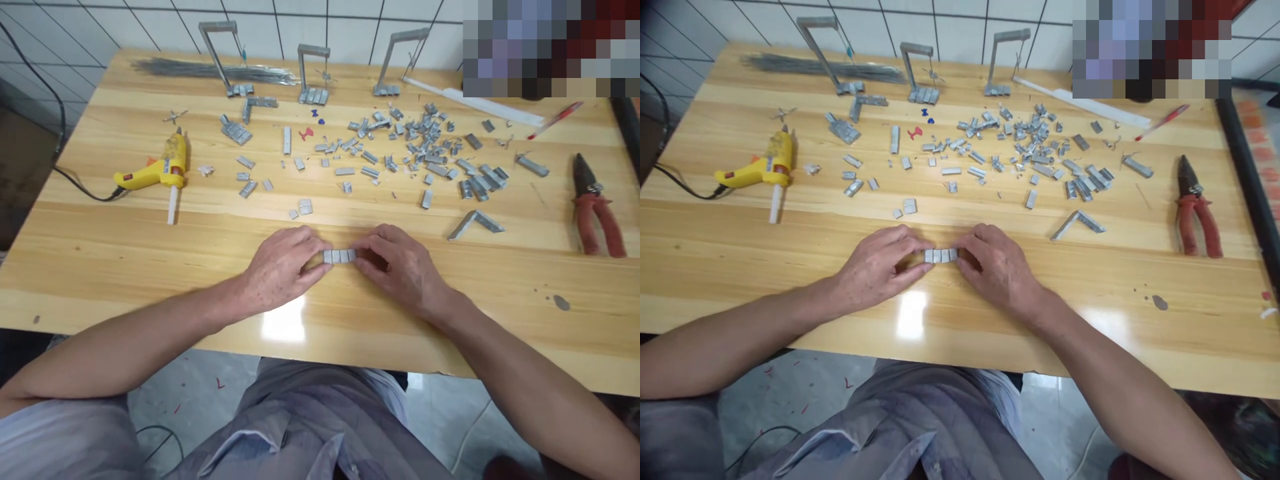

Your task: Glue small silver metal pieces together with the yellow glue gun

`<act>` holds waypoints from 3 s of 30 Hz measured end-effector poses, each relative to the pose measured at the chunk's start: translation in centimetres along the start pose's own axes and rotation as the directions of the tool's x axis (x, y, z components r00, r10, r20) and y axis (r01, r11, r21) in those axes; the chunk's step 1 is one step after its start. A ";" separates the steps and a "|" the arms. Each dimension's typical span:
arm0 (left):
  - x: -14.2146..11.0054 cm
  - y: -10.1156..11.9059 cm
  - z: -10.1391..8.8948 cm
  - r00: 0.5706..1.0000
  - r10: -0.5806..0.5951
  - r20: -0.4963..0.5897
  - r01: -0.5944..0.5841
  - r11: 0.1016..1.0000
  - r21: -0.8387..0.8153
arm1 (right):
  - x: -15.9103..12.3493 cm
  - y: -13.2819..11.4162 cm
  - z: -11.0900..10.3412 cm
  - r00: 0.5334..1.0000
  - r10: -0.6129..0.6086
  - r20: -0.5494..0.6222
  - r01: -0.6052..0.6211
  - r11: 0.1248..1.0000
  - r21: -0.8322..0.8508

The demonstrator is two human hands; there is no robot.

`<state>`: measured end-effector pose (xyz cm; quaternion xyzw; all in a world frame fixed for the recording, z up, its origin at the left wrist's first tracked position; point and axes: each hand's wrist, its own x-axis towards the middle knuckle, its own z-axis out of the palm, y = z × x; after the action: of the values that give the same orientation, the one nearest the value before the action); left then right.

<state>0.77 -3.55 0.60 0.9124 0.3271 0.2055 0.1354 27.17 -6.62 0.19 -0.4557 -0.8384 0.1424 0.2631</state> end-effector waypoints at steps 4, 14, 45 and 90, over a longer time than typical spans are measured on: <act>0.0 0.0 0.0 1.000 0.003 -0.012 -0.003 1.000 -0.009 | -0.1 0.1 0.2 1.000 -0.011 -0.019 0.011 1.000 0.015; 0.0 -0.1 0.1 1.000 0.001 -0.024 -0.001 1.000 -0.025 | -0.4 0.5 0.4 0.998 -0.027 -0.053 0.028 0.999 0.035; 0.2 0.0 0.2 0.999 0.016 -0.035 -0.015 1.000 0.022 | -0.1 1.2 1.2 0.997 -0.007 -0.083 0.009 1.000 0.023; -6.6 -15.5 -12.9 0.683 -0.713 -0.158 0.711 0.600 0.368 | 0.7 1.4 0.1 0.969 0.120 -0.215 -0.072 0.973 0.220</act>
<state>-18.26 5.19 4.14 0.7141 0.6972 0.0608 0.0172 27.79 -5.25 -0.34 -0.4789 -0.7599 0.1900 0.3964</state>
